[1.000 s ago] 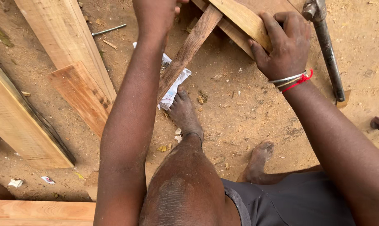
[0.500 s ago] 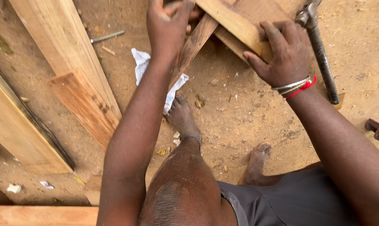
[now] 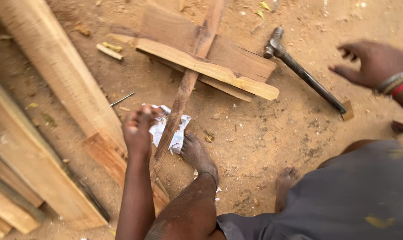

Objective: The person constructs a wooden frame on the ground, joining wooden planks together using a hammer and nails.

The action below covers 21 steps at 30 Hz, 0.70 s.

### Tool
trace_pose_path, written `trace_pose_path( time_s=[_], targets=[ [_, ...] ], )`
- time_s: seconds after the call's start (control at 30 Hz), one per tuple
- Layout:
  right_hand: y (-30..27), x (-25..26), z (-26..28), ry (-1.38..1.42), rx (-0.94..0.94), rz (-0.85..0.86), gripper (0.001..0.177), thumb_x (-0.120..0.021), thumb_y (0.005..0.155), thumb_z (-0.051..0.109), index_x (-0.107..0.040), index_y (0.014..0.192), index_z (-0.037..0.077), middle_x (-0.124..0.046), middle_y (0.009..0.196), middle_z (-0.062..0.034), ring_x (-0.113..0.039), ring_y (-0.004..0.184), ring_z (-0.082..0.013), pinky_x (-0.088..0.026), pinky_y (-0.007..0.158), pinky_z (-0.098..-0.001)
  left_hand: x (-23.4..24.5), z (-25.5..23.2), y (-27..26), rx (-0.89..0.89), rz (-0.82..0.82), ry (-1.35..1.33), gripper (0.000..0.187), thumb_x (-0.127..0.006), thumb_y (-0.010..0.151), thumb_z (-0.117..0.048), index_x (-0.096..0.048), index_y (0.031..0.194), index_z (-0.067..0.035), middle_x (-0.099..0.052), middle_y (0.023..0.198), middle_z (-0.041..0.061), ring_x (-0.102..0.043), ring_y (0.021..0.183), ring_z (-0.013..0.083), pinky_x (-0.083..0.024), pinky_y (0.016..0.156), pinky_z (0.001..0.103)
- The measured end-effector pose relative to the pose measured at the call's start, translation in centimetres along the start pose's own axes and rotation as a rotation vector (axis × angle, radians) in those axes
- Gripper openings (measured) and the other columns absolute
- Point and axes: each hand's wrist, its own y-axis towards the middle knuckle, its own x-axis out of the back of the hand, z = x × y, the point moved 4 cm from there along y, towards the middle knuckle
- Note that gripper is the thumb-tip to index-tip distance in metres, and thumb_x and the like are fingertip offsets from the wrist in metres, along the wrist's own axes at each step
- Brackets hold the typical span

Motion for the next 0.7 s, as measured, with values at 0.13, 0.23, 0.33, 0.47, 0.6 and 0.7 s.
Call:
trace_pose_path(
  time_s=[0.13,0.23,0.33,0.47,0.6,0.7],
  targets=[
    [-3.0,-7.2,3.4,0.073,0.044,-0.082,0.082,-0.067,0.090,0.065,-0.054,0.155,0.017,-0.053,0.153,-0.0241,-0.058,0.131,-0.0411,-0.051,0.101,-0.0540,0.2,0.7,-7.1,-0.012,0.483,0.013,0.017,-0.066,0.099,-0.018,-0.074,0.109,-0.007,-0.077,0.107,0.012,-0.074,0.095,0.0163,-0.059,0.084,0.035],
    [-3.7,-11.7,5.5,0.083,0.036,-0.247,0.099,-0.071,0.085,0.067,-0.042,0.162,0.010,-0.035,0.166,-0.0288,-0.040,0.149,-0.0490,-0.041,0.111,-0.0609,3.4,2.1,-6.9,-0.092,0.220,-0.134,0.010,-0.064,0.102,-0.013,-0.068,0.102,-0.003,-0.076,0.111,0.010,-0.076,0.103,0.0164,-0.065,0.090,0.036],
    [-5.3,-15.5,5.5,0.099,0.073,-0.327,0.098,-0.070,0.096,0.068,-0.032,0.165,0.008,-0.024,0.171,-0.0275,-0.029,0.157,-0.0482,-0.036,0.123,-0.0607,7.1,4.9,-1.6,-0.200,0.056,0.274,0.012,-0.063,0.105,-0.004,-0.073,0.110,0.001,-0.074,0.103,0.012,-0.074,0.092,0.0180,-0.061,0.086,0.036],
    [-4.4,-15.9,2.9,0.168,0.086,-0.189,0.095,-0.067,0.102,0.067,-0.026,0.168,0.013,-0.013,0.173,-0.0300,-0.024,0.154,-0.0501,-0.030,0.123,-0.0604,3.4,7.6,1.5,-0.213,0.255,0.474,0.015,-0.075,0.093,-0.013,-0.077,0.107,-0.008,-0.078,0.100,0.011,-0.076,0.085,0.0214,-0.062,0.077,0.036],
    [-3.9,-15.7,2.4,0.267,0.044,-0.073,0.104,-0.063,0.093,0.067,-0.020,0.172,0.014,-0.006,0.178,-0.0322,-0.017,0.158,-0.0577,-0.024,0.122,-0.0692,1.0,7.3,2.6,-0.281,0.235,0.765,0.034,-0.083,0.078,-0.022,-0.074,0.109,-0.014,-0.077,0.093,0.011,-0.075,0.082,0.0272,-0.058,0.074,0.041],
    [-4.3,-15.5,2.5,0.210,0.079,-0.111,0.103,-0.061,0.094,0.070,-0.019,0.171,0.017,-0.007,0.179,-0.0275,-0.014,0.163,-0.0521,-0.018,0.127,-0.0707,0.2,6.5,2.8,-0.249,0.213,0.844,0.020,-0.071,0.088,-0.017,-0.075,0.108,-0.017,-0.077,0.096,0.009,-0.074,0.088,0.0300,-0.057,0.073,0.044]
  ],
)
